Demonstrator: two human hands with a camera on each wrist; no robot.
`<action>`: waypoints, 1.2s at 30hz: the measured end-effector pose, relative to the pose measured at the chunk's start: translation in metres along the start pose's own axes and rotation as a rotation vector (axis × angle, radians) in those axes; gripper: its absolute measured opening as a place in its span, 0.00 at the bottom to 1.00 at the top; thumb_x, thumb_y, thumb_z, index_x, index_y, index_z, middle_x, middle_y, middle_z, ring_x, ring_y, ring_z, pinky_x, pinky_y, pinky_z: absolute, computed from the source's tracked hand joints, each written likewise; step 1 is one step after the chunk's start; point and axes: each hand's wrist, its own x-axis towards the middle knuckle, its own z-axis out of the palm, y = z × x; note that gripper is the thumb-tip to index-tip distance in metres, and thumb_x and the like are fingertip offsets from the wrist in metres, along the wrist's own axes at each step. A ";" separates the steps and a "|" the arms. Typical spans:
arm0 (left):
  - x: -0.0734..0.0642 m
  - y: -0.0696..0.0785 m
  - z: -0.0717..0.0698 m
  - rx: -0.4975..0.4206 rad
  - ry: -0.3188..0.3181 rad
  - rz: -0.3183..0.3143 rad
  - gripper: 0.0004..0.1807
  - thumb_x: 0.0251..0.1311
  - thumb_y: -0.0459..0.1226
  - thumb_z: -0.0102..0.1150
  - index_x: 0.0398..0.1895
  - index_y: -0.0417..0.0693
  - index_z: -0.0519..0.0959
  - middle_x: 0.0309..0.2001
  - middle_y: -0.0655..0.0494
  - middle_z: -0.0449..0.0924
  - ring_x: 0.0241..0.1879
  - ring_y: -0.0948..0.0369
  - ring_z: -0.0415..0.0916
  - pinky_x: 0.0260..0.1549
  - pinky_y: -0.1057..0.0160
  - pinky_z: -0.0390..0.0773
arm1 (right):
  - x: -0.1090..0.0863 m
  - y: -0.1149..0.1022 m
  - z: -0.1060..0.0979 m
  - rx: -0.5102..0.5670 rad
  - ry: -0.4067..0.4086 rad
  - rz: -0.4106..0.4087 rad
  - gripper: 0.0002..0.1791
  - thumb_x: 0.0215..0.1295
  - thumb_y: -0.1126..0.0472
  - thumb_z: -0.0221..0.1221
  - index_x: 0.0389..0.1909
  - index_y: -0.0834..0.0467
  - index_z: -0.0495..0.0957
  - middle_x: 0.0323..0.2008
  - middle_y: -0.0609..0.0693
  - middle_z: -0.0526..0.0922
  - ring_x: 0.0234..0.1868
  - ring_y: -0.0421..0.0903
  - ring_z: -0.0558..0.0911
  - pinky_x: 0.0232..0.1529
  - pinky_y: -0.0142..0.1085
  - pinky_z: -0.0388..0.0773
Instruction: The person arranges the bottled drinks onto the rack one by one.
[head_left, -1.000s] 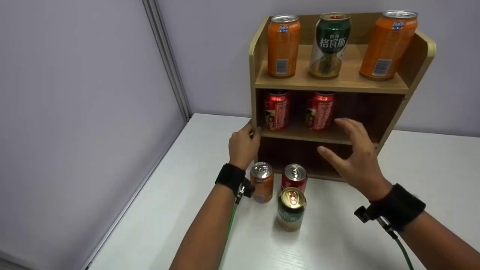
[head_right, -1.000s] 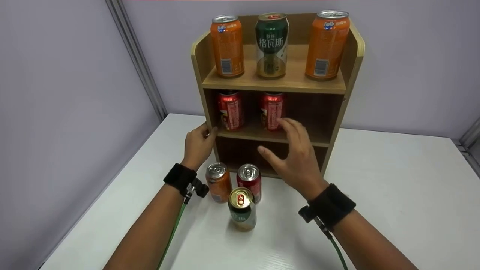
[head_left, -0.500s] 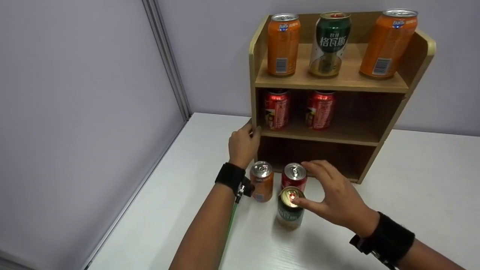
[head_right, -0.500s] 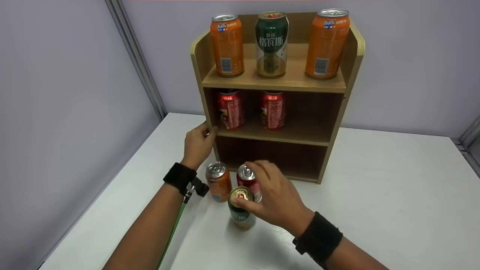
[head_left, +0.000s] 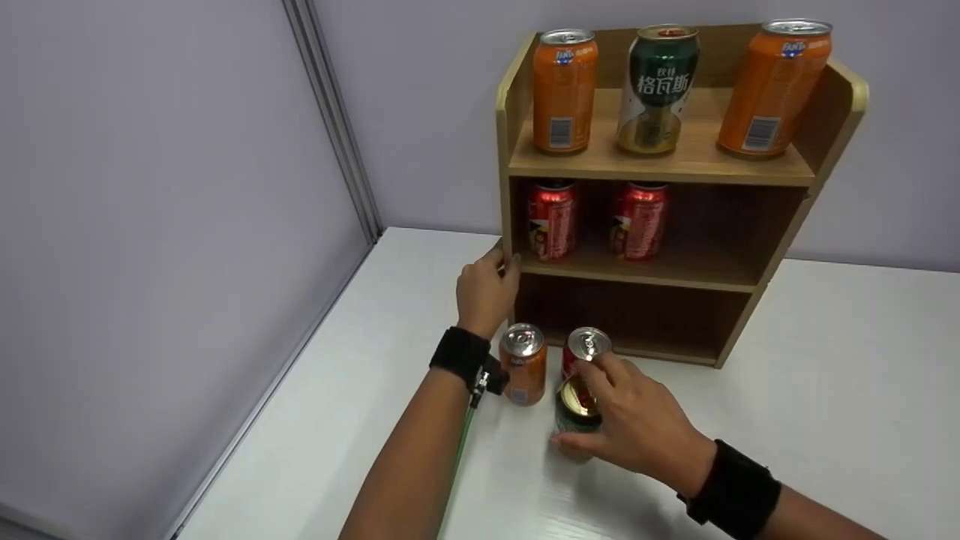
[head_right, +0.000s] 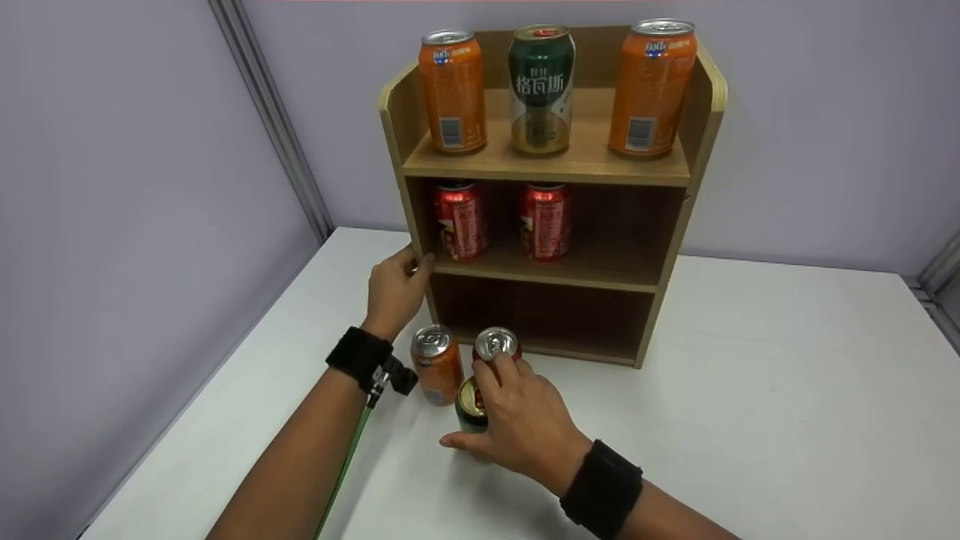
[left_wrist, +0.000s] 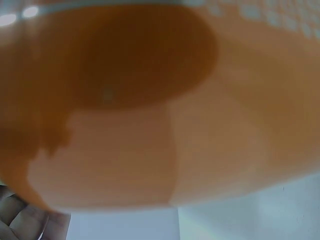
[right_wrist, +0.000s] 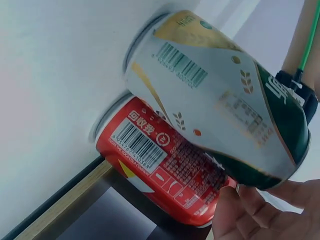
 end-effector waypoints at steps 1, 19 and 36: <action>0.000 0.000 0.000 0.001 0.002 0.002 0.11 0.66 0.42 0.57 0.34 0.44 0.83 0.31 0.51 0.86 0.23 0.61 0.79 0.22 0.61 0.76 | 0.000 -0.001 0.001 -0.006 -0.007 0.002 0.53 0.44 0.21 0.60 0.62 0.58 0.71 0.51 0.54 0.72 0.45 0.52 0.79 0.38 0.46 0.80; -0.002 -0.002 -0.001 -0.004 0.004 0.004 0.11 0.67 0.42 0.56 0.36 0.44 0.83 0.34 0.49 0.86 0.30 0.56 0.83 0.28 0.57 0.79 | -0.003 -0.005 0.005 0.082 -0.039 -0.029 0.46 0.42 0.41 0.75 0.62 0.58 0.73 0.52 0.57 0.71 0.31 0.51 0.83 0.32 0.41 0.80; 0.000 0.000 0.000 -0.010 0.000 0.021 0.12 0.67 0.43 0.56 0.37 0.44 0.83 0.33 0.49 0.86 0.25 0.58 0.81 0.25 0.58 0.77 | -0.011 0.022 -0.051 0.168 0.002 -0.017 0.42 0.41 0.49 0.77 0.60 0.56 0.76 0.47 0.48 0.72 0.33 0.38 0.80 0.31 0.31 0.79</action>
